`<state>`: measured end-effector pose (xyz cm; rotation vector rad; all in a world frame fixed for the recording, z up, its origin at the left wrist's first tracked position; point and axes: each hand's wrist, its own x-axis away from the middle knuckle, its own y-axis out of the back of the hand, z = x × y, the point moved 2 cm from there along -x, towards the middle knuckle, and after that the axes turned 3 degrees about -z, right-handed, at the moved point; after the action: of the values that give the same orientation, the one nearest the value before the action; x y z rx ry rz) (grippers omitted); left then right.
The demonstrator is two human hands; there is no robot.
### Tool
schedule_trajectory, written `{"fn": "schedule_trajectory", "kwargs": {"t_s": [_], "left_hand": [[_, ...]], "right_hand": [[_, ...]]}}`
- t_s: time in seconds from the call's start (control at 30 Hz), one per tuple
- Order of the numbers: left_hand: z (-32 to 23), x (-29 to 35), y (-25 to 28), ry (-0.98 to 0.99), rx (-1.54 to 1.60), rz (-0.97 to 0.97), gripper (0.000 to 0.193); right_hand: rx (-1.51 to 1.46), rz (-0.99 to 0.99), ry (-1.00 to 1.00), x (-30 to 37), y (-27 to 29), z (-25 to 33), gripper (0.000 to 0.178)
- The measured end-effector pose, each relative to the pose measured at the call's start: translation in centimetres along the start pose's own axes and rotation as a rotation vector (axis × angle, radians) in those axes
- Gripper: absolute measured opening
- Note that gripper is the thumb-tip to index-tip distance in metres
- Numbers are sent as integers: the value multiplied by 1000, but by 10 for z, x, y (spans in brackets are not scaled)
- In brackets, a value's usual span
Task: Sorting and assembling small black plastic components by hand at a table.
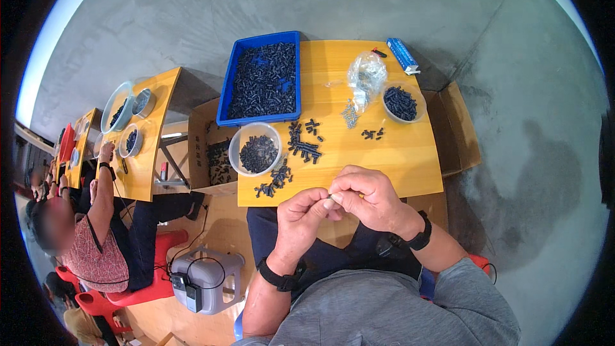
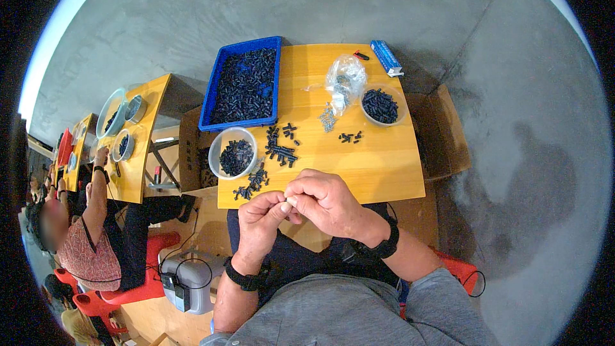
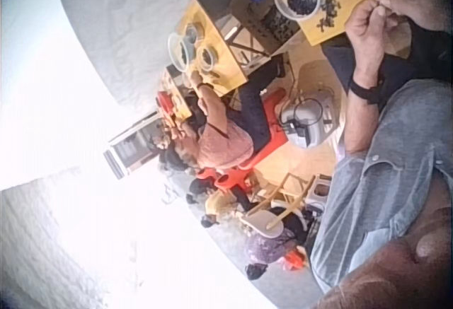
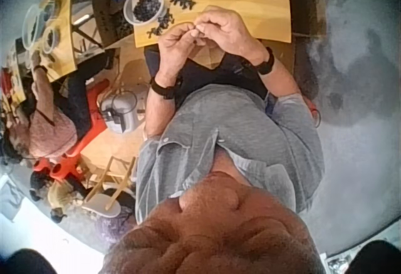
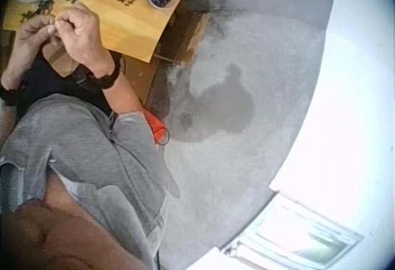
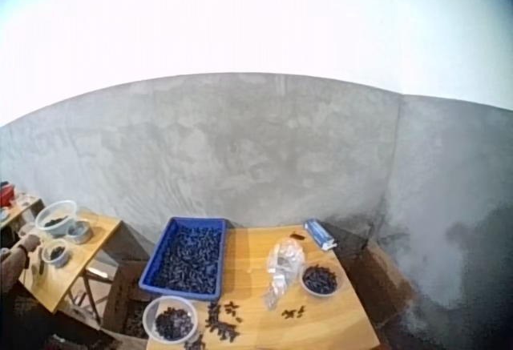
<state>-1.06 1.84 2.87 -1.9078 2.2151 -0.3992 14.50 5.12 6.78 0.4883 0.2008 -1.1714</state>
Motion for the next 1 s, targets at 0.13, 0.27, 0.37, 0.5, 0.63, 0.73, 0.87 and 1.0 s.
{"fn": "schedule_trajectory", "kwargs": {"t_s": [0.13, 0.27, 0.37, 0.5, 0.63, 0.73, 0.87, 1.0], "left_hand": [[1, -1, 0, 2, -11, -16, 9], [2, -2, 0, 1, -11, -26, 9], [4, -2, 2, -5, -23, -46, 9], [2, -4, 3, 27, -5, -57, 9], [0, -5, 2, 36, 68, -47, 10], [0, -6, 2, 28, 87, -27, 10], [1, -6, 5, 32, 70, 7, 11], [2, -6, 5, 54, 75, 8, 10]], "right_hand": [[-37, -16, -77, 1, -2, -2, 4], [-42, -23, -91, 3, -4, -6, 6], [76, -39, 39, 2, -6, -6, 9], [180, -57, 164, 1, -6, -4, 13], [182, -65, 170, 2, -5, -3, 13], [78, -110, 78, 2, -3, -4, 12], [99, -48, 207, -1, 0, -4, 14], [115, 7, 182, -2, 1, -4, 14]]}}
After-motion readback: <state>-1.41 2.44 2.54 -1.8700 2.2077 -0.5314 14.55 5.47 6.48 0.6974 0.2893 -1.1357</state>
